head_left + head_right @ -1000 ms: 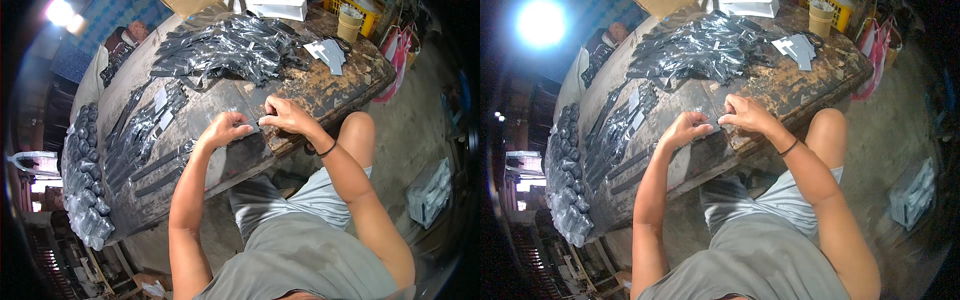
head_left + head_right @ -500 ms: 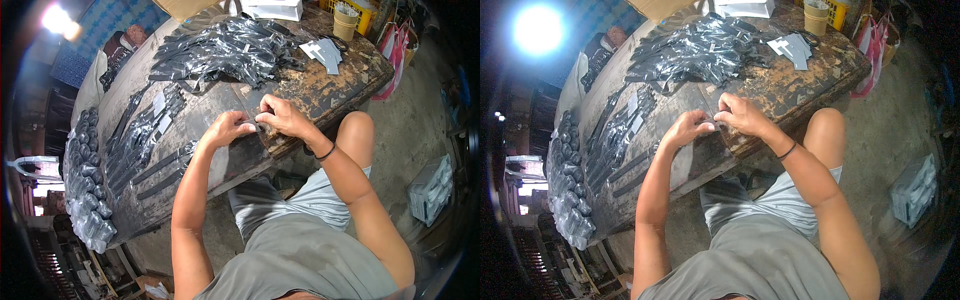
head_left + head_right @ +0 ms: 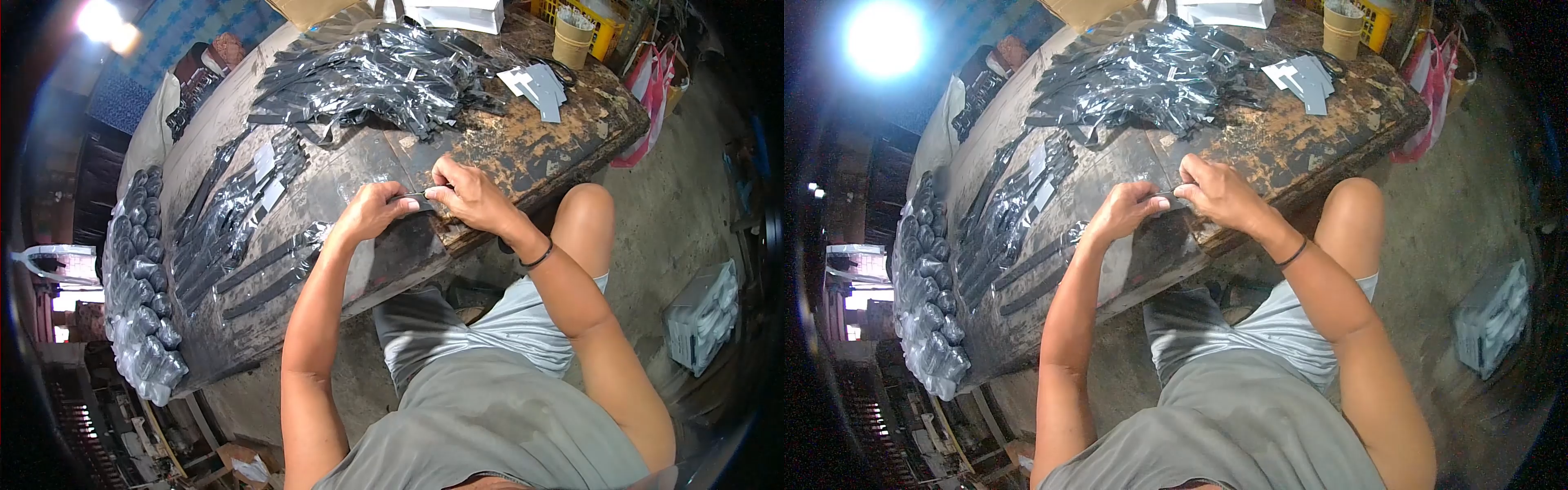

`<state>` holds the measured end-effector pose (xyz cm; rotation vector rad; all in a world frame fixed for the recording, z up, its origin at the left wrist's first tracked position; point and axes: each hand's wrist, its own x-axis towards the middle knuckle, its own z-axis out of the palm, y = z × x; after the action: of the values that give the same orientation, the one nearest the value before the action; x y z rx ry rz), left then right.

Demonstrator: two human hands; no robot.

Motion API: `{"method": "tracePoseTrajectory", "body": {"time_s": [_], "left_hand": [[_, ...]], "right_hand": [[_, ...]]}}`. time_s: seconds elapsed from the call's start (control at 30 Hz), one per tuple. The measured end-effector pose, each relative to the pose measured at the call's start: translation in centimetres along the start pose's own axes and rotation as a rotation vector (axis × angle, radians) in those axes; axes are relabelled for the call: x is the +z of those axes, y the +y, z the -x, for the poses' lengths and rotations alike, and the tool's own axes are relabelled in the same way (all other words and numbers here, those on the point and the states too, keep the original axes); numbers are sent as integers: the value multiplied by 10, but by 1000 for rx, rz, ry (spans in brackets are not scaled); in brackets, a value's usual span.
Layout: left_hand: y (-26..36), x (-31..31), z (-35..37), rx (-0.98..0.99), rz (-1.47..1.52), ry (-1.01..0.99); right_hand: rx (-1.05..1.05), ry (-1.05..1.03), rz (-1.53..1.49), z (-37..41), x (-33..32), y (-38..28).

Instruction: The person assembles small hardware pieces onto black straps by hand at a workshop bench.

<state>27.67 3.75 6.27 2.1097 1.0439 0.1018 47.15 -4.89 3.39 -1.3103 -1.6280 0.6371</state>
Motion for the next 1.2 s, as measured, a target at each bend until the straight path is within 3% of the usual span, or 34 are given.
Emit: {"method": "tracePoseTrajectory", "body": {"time_s": [0.2,0.27,0.37,0.5,0.53,0.73,0.8,0.93,1.0,1.13,1.17,1.2], "left_hand": [[-3,3,-2,81,22,35],[-4,2,0,109,21,75],[-8,-1,6,15,-55,96],[-20,9,4,173,-103,273],[-21,11,3,258,-108,320],[-16,12,3,291,-76,308],[-9,13,3,259,-97,264],[5,12,0,146,-92,142],[5,9,-3,133,-57,134],[10,2,-7,67,18,63],[12,2,-8,71,17,62],[14,2,-9,75,7,65]], "right_hand": [[101,-52,-42,-1,-7,-3],[-84,16,28,-1,-8,-1],[-153,36,95,2,-4,0],[-266,74,299,6,3,0],[-266,74,300,7,5,0],[-300,103,351,7,8,-1],[-122,82,117,5,9,3],[7,36,-25,0,5,5],[225,6,-222,-4,2,10],[371,-35,-347,-5,-10,3],[238,-1,-266,-2,-5,13],[238,3,-265,-2,-6,11]]}}
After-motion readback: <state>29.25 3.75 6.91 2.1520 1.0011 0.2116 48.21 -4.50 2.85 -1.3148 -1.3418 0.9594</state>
